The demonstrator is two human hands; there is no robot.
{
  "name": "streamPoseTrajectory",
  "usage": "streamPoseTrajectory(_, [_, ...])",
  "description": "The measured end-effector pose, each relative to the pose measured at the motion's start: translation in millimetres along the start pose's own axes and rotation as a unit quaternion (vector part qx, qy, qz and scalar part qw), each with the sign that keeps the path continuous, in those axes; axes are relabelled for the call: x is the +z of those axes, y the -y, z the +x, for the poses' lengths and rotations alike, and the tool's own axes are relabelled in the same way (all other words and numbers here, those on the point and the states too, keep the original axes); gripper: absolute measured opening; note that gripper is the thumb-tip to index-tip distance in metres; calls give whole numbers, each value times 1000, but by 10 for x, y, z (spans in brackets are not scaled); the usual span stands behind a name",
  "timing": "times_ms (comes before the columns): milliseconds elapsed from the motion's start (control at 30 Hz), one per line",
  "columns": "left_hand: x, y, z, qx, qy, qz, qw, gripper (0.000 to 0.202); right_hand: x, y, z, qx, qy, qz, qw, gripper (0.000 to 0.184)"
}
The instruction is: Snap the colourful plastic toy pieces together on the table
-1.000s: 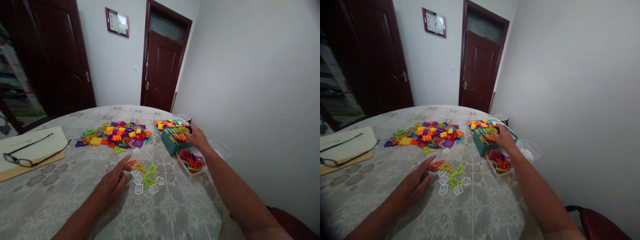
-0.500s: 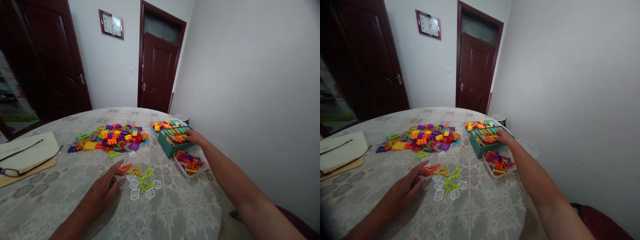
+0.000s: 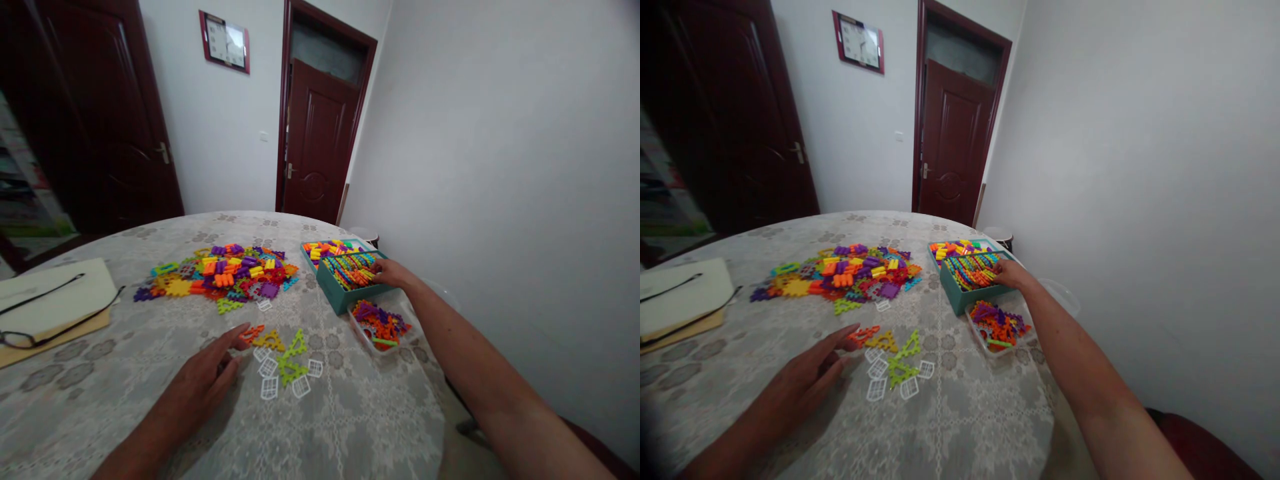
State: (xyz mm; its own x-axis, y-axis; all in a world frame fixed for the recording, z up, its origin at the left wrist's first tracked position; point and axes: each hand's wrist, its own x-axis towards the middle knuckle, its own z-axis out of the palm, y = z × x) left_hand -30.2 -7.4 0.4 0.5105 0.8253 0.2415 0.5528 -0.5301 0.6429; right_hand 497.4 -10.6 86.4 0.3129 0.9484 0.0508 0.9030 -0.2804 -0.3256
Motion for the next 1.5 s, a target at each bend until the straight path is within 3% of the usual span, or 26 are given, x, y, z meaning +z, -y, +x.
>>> streamPoseTrajectory(200, [-67,-118,-5,-30,-72,3,997,50,40,-50,11,-21,31,8,999,63])
streamPoseTrajectory(367, [-94,15,8,-46,-122,43,991,46,135,-120,121,-43,14,-21,999,59])
streamPoseTrajectory(467, [-37,132,-1,-9,-128,83,988,42,134,-109,124,-52,-1,-50,997,57])
streamPoseTrajectory(600, [62,210,-16,60,-97,134,984,44,-10,3,-7,-64,-37,-149,986,55])
streamPoseTrajectory(733, [131,202,-8,85,-13,185,979,49,-94,410,-418,-127,-140,-186,964,46])
streamPoseTrajectory(800, [153,169,3,95,13,200,975,47,-10,735,-718,-171,-138,-128,967,44])
streamPoseTrajectory(933, [162,71,22,121,30,189,974,37,426,1365,-1255,-250,21,-22,968,37])
streamPoseTrajectory(1067, [149,21,33,133,32,182,974,19,893,1713,-1474,-290,121,-10,949,44])
streamPoseTrajectory(1233, [161,20,58,139,25,218,966,9,1134,1848,-1438,-254,122,-14,959,44])
streamPoseTrajectory(1500, [201,-29,56,112,-10,264,958,19,1273,1776,-1343,-237,104,55,964,36])
